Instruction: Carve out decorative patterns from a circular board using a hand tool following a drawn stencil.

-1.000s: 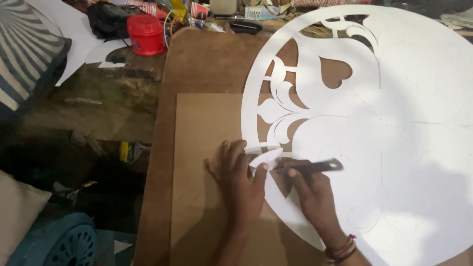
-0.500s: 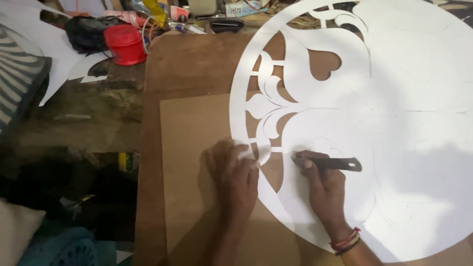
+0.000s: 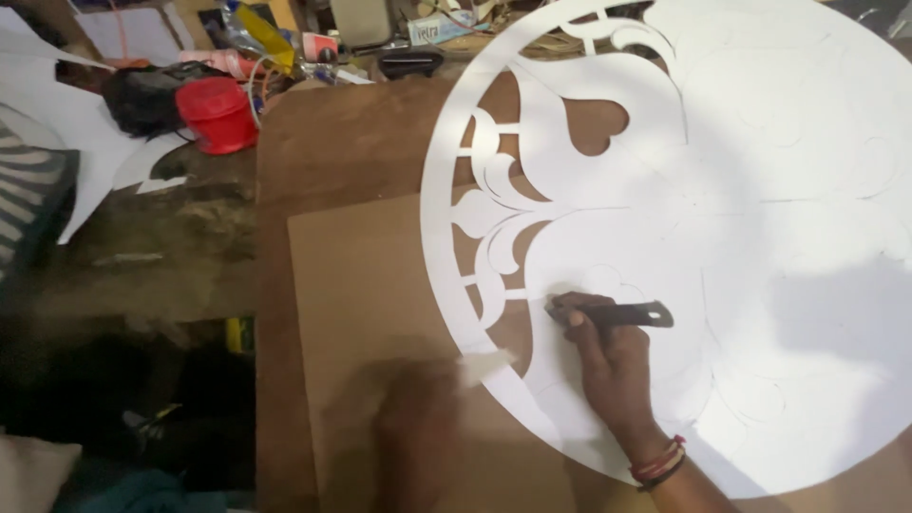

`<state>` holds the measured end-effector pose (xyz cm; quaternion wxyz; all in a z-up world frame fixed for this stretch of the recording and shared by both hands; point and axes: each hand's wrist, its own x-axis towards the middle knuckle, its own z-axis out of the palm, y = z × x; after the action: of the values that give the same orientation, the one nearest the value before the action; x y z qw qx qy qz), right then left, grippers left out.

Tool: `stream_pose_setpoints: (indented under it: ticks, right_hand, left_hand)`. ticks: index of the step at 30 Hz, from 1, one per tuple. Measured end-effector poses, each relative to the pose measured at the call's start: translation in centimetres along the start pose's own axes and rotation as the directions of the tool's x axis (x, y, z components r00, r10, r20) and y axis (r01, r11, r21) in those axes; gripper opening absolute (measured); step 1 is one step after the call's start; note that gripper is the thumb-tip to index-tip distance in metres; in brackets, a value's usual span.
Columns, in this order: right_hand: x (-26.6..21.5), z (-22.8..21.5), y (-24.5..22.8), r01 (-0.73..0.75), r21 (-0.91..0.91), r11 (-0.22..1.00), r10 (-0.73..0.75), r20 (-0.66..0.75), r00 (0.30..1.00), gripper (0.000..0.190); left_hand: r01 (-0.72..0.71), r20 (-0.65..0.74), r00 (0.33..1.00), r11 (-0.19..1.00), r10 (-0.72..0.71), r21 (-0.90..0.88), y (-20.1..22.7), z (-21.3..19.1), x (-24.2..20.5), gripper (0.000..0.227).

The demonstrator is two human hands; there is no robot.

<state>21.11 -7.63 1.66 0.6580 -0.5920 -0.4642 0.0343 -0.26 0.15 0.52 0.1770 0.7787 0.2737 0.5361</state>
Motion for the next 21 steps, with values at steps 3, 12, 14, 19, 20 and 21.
stream_pose_setpoints:
  ticks: [3,12,14,19,20,21]
  right_hand:
    - [-0.6,0.0,-0.1,-0.007,-0.038,0.999,0.008,0.012,1.000,0.023]
    - [-0.6,0.1,0.6,0.029,0.029,0.999,-0.030,0.031,0.999,0.024]
    - [-0.6,-0.1,0.8,0.020,0.031,0.999,-0.021,0.019,1.000,0.024]
    - [-2.6,-2.7,3.8,-0.148,0.131,0.980,0.158,-0.070,0.985,0.026]
    - [-3.6,-5.1,7.6,-0.141,0.131,0.981,0.152,-0.079,0.985,0.026]
    - [-5.1,-7.7,11.3,-0.139,0.138,0.981,0.159,-0.139,0.977,0.030]
  left_hand:
    - [0.445,-0.096,0.892,0.895,-0.441,0.022,-2.1,-3.2,-1.1,0.016]
    - [0.017,-0.273,0.951,0.852,0.148,0.524,-1.8,-2.6,2.1,0.044]
    - [-0.178,-0.013,0.978,0.861,0.210,0.477,-0.9,-1.0,2.9,0.053]
    - [-0.362,0.412,0.893,0.834,0.182,0.417,1.6,0.6,4.5,0.081]
    - [-0.370,0.412,0.891,0.832,0.192,0.412,1.5,0.6,4.7,0.081]
    - [-0.375,0.408,0.892,0.827,0.197,0.419,1.4,0.6,4.4,0.082]
